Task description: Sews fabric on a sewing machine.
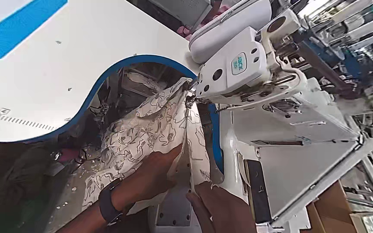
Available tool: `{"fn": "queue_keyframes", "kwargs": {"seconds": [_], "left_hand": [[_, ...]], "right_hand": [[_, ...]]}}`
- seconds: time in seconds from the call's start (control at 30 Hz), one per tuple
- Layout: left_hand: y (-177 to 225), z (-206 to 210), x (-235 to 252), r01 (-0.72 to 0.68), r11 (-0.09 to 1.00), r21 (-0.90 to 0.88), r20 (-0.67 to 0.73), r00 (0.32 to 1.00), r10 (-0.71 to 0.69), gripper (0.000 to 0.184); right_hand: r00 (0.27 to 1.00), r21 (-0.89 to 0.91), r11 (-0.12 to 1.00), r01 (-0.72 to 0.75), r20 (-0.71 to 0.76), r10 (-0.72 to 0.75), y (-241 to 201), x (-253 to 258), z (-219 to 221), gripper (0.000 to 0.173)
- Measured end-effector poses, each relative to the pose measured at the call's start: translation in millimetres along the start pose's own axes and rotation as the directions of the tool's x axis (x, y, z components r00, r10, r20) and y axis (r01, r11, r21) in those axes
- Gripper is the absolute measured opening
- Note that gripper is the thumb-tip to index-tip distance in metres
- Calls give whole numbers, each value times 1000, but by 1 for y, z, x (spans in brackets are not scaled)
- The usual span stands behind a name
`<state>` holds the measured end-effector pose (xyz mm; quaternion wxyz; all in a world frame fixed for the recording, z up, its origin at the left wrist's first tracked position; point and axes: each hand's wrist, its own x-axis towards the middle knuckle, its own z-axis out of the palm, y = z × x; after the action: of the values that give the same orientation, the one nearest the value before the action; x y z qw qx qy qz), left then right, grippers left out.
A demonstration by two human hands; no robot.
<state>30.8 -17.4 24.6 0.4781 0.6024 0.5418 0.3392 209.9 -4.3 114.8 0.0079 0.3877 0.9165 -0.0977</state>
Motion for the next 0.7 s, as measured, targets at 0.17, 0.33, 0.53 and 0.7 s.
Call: {"fn": "queue_keyframes", "kwargs": {"seconds": [0.17,0.33,0.53,0.7], "left_hand": [[2,-7,1,-31,999,10,15,999,31,81],[7,-3,4,-21,994,105,-10,1000,22,60],[-11,16,-1,-221,964,148,-208,946,249,26],[-24,4,23,-267,964,19,-234,936,264,23]], "right_hand": [[991,-97,994,-56,115,67,-6,20,3,20],[996,-168,984,52,86,-38,-5,28,2,19],[996,-303,953,30,-71,-54,-4,47,8,7],[992,-233,972,41,-110,-68,15,73,22,11]]}}
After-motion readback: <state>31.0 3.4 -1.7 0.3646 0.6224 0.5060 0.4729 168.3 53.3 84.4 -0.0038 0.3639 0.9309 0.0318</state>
